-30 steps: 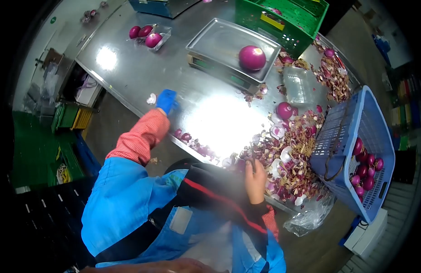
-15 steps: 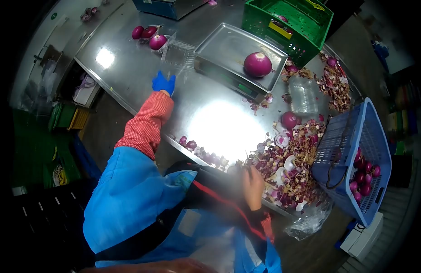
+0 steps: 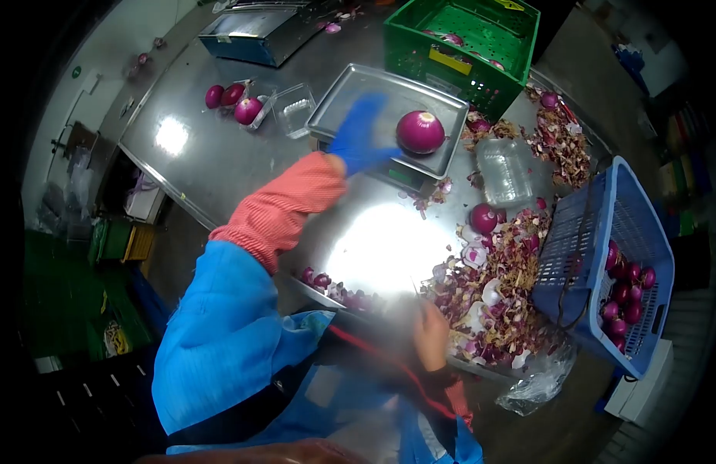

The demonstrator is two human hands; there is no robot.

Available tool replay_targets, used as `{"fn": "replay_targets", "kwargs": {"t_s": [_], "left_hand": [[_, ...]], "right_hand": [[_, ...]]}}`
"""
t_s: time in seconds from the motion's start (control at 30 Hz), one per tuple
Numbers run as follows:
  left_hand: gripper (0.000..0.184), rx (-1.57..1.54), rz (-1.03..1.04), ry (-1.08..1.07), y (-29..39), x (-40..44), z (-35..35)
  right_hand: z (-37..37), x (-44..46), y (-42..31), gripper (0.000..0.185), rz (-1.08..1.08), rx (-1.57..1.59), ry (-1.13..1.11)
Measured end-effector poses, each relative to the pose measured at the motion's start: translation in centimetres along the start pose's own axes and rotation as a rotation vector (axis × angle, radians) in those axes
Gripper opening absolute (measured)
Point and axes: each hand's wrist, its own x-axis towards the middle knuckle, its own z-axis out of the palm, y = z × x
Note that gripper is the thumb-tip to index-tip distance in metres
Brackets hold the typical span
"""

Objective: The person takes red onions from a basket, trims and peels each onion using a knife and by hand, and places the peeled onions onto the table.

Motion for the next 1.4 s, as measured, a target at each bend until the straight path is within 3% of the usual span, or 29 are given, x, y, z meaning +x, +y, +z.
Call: {"fn": "replay_targets", "kwargs": {"t_s": [0.07, 0.17, 0.27, 0.4, 0.47, 0.5, 0.57, 0.6, 0.67, 0.8, 0.87, 0.9, 0.93, 0.97, 1.07, 1.13, 1.2, 1.23, 1.27, 1.3, 1.33, 1.4], "left_hand": [[0.105, 0.037, -0.084, -0.193, 2.2, 2.6, 2.7], [0.093, -0.002, -0.178, -0.405, 1.4, 5.1, 6.1], [0.091, -0.161, -0.295, -0.331, 0.9, 5.3, 5.6], [0.091, -0.308, -0.328, 0.15, -4.2, 3.8, 4.0], [0.085, -0.237, -0.392, 0.311, -6.6, 4.7, -0.2], [0.081, 0.039, -0.441, 0.424, -9.1, 4.9, -1.3], [0.082, -0.022, -0.584, 0.381, -9.4, 5.5, -6.6], [0.084, 0.065, -0.619, 0.38, -12.9, 4.7, -6.9], [0.09, 0.152, -0.639, 0.389, -22.4, 2.1, -5.3], [0.098, 0.37, -0.877, 0.063, -23.5, -1.2, -6.2], [0.1, 0.235, -0.899, 0.067, -30.5, -3.9, -4.0], [0.098, 0.357, -0.822, 0.114, -30.5, -3.7, -3.7], [0.096, 0.474, -0.742, 0.165, -29.3, -2.9, -3.4], [0.078, 0.372, -0.718, 0.161, -28.4, -1.6, -3.8], [0.058, 0.25, -0.306, 0.303, -18.2, 5.2, -2.4], [0.042, -0.075, -0.087, 0.194, -9.6, 8.9, 1.3], [0.037, -0.149, -0.054, -0.09, 0.1, 10.4, 6.5], [0.036, -0.143, -0.015, -0.34, 5.1, 10.6, 8.9], [0.034, -0.121, -0.146, -0.474, 8.2, 10.3, 13.2], [0.034, -0.122, 0.051, -0.562, 8.5, 9.6, 18.6], [0.038, -0.262, -0.099, -0.759, 11.5, 8.5, 20.9], [0.052, 0.083, 0.177, -0.806, 13.2, 6.7, 26.7]], "right_hand": [[0.0, 0.7, -0.2, 0.021, -0.007, -0.019, 0.003], [0.0, 0.9, -0.1, 0.024, 0.012, -0.014, 0.028], [-0.1, 0.8, 0.1, 0.025, 0.075, -0.029, 0.031], [0.0, 0.9, 1.0, 0.023, 0.077, -0.05, 0.052], [0.1, 1.4, 0.6, 0.02, 0.064, -0.04, 0.042], [0.1, 1.7, 0.4, 0.02, 0.065, -0.049, 0.024], [0.4, 2.1, 0.5, 0.018, 0.038, -0.062, 0.026], [0.8, 2.3, 1.0, 0.017, 0.011, -0.067, 0.049], [1.0, 2.5, 1.2, 0.016, -0.018, -0.064, 0.076], [0.8, 2.4, 1.8, 0.016, -0.047, -0.048, 0.096], [0.7, 2.0, 2.7, 0.017, -0.048, -0.041, 0.108], [0.7, 1.8, 3.3, 0.017, -0.037, -0.033, 0.108], [0.3, 1.7, 3.3, 0.018, -0.027, -0.025, 0.106], [-0.3, 1.6, 3.2, 0.021, -0.021, -0.024, 0.078], [-0.8, 1.2, 4.1, 0.023, -0.113, 0.005, 0.111], [-1.8, 1.3, 3.5, 0.025, -0.112, -0.056, 0.081], [-2.4, 1.2, 3.4, 0.025, -0.135, -0.104, 0.094], [-3.4, 1.2, 2.4, 0.024, -0.128, -0.111, 0.096], [-4.4, 1.0, 1.8, 0.024, -0.089, -0.107, 0.099], [-5.2, 0.6, 1.4, 0.024, -0.05, -0.103, 0.1], [-5.8, 0.3, 1.5, 0.023, -0.011, -0.099, 0.103], [-5.9, -0.9, 3.6, 0.022, -0.013, 0.013, 0.249]]}}
